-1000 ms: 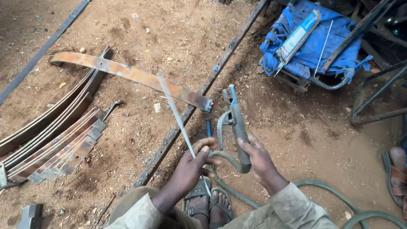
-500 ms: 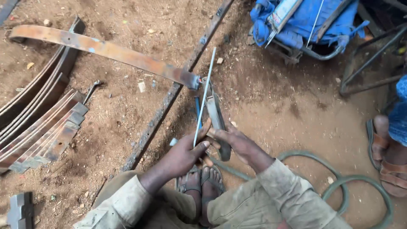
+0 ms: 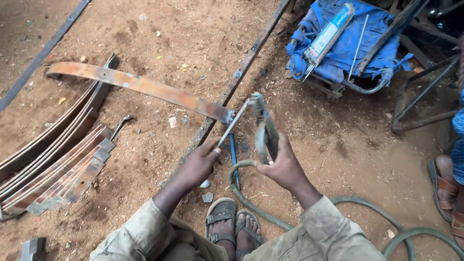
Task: Welding and shaping metal leaf springs for a vehicle suspension.
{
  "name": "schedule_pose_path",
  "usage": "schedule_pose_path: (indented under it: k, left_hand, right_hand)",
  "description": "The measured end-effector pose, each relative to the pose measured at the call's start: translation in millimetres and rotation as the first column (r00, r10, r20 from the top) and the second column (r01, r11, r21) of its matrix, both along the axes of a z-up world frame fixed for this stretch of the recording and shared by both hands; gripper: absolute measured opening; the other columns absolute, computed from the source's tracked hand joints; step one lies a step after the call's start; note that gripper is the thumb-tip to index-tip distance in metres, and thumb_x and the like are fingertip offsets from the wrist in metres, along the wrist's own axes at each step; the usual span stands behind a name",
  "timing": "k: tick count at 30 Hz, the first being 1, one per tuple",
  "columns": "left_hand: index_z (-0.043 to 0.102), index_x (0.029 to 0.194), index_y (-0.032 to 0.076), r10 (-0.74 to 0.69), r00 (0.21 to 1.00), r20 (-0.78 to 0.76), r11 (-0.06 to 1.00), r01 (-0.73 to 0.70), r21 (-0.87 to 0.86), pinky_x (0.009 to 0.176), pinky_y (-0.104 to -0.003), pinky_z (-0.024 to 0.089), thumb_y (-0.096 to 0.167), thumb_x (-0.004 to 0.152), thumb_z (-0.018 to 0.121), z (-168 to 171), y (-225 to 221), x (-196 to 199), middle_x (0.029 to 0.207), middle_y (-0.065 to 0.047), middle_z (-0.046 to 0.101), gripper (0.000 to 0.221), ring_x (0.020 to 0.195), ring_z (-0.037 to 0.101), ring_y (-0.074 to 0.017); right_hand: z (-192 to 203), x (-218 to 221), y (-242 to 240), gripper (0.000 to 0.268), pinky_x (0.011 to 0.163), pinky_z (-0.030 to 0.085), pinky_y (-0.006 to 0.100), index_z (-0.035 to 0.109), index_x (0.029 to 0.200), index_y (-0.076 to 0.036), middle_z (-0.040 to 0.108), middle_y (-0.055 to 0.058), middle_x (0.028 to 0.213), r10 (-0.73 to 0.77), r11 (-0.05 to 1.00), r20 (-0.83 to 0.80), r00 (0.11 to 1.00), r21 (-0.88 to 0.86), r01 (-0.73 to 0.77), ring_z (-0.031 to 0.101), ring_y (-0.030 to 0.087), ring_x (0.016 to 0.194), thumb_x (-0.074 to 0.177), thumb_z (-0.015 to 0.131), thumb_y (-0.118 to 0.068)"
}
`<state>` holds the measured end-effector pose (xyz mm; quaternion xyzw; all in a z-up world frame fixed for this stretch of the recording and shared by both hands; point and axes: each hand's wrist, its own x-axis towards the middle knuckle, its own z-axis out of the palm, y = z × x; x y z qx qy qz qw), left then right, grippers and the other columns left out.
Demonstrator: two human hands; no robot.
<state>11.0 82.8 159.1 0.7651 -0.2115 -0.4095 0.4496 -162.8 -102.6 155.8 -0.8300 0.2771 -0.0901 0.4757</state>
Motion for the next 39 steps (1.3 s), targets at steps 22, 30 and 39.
schedule_pose_path:
  k: [22, 30, 39]
  left_hand:
    - [0.049, 0.111, 0.002, 0.327, 0.559, -0.762, 0.352, -0.821, -0.45, 0.096, -0.044, 0.063, 0.003, 0.101, 0.05, -36.3, 11.0, 76.1, 0.126, -0.024, 0.068, 0.01, 0.114, 0.072, -0.0324]
    - [0.053, 0.132, 0.003, 0.313, 0.573, -0.757, 0.398, -0.803, -0.443, 0.093, -0.04, 0.064, 0.005, 0.101, 0.054, -15.9, 7.7, 60.2, 0.127, -0.02, 0.068, 0.031, 0.11, 0.073, -0.0271]
    - [0.05, 0.142, 0.001, 0.325, 0.651, -0.686, 0.428, -0.748, -0.508, 0.087, -0.036, 0.064, 0.002, 0.101, 0.052, -12.6, 11.9, 56.6, 0.127, -0.024, 0.068, 0.041, 0.106, 0.072, -0.0278]
  right_hand:
    - [-10.4, 2.4, 28.9, 0.109, 0.107, 0.045, 0.045, 0.04, 0.146, 0.001, 0.053, 0.023, 0.139, 0.17, 0.896, -0.012, 0.985, -0.415, -0.16, 0.054, 0.038, 0.129, 0.055, 0.092, -0.028]
    - [-2.5, 0.2, 29.8, 0.107, 0.104, 0.05, 0.044, 0.044, 0.143, 0.002, 0.059, 0.022, 0.133, 0.125, 0.901, -0.043, 0.991, -0.412, -0.132, 0.06, 0.036, 0.123, 0.055, 0.095, -0.033]
    - [6.0, -2.1, 34.5, 0.106, 0.1, 0.055, 0.04, 0.042, 0.145, 0.002, 0.061, 0.02, 0.129, 0.113, 0.919, -0.037, 0.993, -0.375, -0.119, 0.066, 0.031, 0.116, 0.059, 0.094, -0.032]
